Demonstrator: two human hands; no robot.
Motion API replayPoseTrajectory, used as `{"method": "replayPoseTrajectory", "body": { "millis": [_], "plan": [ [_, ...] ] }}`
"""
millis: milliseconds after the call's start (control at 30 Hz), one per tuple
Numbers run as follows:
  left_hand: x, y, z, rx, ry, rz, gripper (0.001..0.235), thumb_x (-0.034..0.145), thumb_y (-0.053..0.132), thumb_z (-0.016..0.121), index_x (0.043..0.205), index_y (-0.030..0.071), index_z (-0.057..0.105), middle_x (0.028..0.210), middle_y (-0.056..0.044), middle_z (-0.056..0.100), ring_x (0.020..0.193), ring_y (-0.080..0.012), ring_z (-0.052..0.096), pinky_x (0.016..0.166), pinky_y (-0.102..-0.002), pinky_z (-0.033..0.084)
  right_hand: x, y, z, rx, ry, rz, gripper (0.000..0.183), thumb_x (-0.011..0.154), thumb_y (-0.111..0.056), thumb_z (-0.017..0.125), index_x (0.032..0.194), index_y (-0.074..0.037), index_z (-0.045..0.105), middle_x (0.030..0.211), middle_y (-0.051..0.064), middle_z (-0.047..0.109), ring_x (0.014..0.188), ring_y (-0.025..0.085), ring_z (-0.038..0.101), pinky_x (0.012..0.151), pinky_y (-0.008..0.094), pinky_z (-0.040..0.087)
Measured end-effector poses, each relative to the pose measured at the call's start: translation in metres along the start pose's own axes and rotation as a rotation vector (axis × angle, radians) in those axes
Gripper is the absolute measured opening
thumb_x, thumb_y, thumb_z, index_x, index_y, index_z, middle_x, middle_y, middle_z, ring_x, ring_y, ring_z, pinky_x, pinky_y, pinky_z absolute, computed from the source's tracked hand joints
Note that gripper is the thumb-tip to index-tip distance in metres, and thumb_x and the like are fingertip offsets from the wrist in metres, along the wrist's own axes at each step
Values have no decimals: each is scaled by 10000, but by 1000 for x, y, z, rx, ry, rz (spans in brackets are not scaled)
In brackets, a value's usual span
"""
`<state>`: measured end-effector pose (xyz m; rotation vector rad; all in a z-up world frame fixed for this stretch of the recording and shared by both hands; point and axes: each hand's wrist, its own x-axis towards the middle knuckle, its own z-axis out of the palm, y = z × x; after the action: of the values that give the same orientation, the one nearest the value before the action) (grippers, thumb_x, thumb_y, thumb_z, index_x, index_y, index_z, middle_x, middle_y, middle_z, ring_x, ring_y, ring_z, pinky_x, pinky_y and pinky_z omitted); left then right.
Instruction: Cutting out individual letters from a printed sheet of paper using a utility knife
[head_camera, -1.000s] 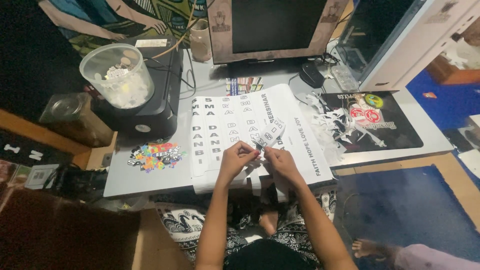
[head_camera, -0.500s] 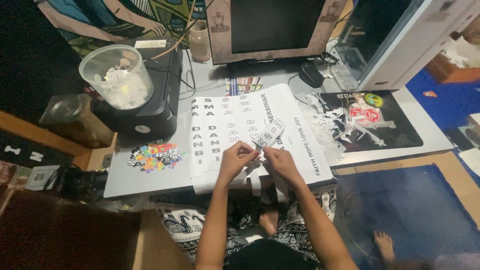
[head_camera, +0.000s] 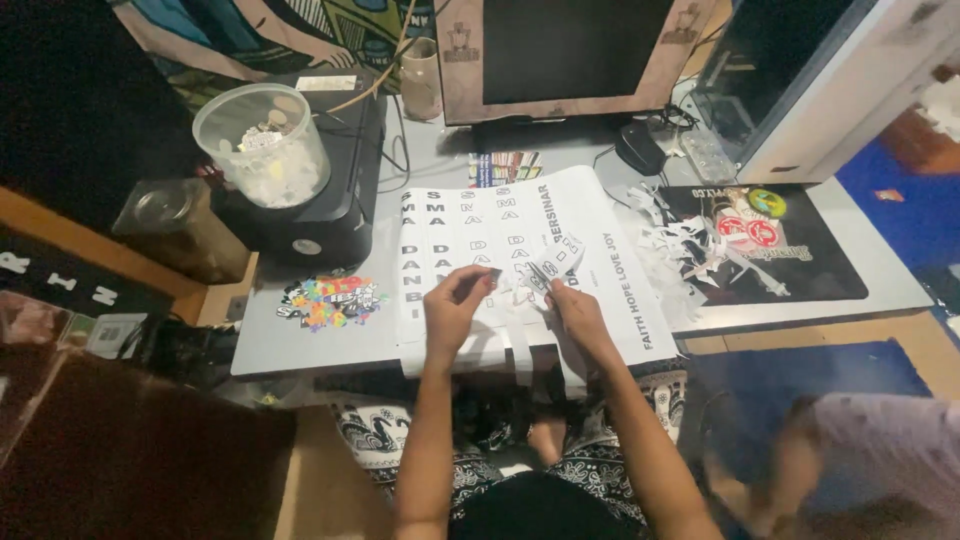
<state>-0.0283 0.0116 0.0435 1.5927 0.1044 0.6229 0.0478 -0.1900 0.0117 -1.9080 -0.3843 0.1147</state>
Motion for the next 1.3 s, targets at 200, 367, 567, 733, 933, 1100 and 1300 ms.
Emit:
{"method": "replayPoseTrajectory", "body": {
  "millis": [200, 367, 567, 733, 933, 1100, 1300],
  "plan": [
    [-1, 7, -88, 504, 339, 40, 132, 939, 103, 735, 1067, 113, 765, 982, -132, 757, 955, -315, 725, 822, -396, 586, 2, 11, 0, -30, -28, 0, 617, 1089, -484, 405, 707, -55, 631, 631, 159, 582, 641, 256, 536, 660, 416, 451],
    [-4, 2, -131, 647, 445, -135, 138, 970, 127, 710, 1099, 118, 755, 1028, -157, 749, 997, -342, 702, 879, -431, 563, -12, -17, -1, 46, -21, 20, 538, 1095, -406, 433, 676, -110, 596, 594, 72, 501, 598, 188, 447, 619, 364, 415],
    [-2, -41, -154, 813, 442, -106, 132, 971, 151, 696, 1077, 123, 770, 1067, -142, 745, 1039, -366, 678, 919, -466, 540, -2, 1, 0, 25, -6, 13, 565, 1102, -439, 441, 662, -122, 602, 578, 58, 500, 558, 166, 436, 562, 344, 405],
    [0, -62, -152, 899, 578, 191, 120, 926, 147, 768, 1024, 84, 799, 1021, -136, 711, 974, -355, 668, 838, -436, 549, -4, -2, 1, 55, 1, 54, 575, 1099, -457, 436, 667, -111, 592, 568, 71, 505, 530, 167, 437, 517, 333, 398],
    [0, -81, -100, 968, 647, 334, 120, 832, 369, 865, 854, 299, 770, 908, 106, 662, 911, -176, 653, 791, -323, 543, -8, -6, -1, 300, 37, 154, 582, 1100, -499, 365, 768, -100, 628, 545, 30, 497, 495, 128, 499, 446, 255, 397],
    [-12, -46, -2, 713, 105, 326, 259, 847, 376, 825, 980, 167, 748, 956, -6, 654, 1014, -269, 644, 852, -385, 547, -14, -25, -8, 646, 57, 78, 702, 1089, -570, 212, 912, -53, 652, 438, -75, 343, 314, 29, 367, 286, 159, 332],
    [1, -26, 71, 850, -127, 260, 581, 885, 490, 735, 1237, 37, 642, 1190, -145, 585, 1253, -390, 496, 963, -493, 505, -13, -34, -10, 738, 110, 48, 594, 1094, -499, 238, 1076, -43, 619, 439, -46, 388, 291, 36, 404, 233, 171, 345]
  ]
}}
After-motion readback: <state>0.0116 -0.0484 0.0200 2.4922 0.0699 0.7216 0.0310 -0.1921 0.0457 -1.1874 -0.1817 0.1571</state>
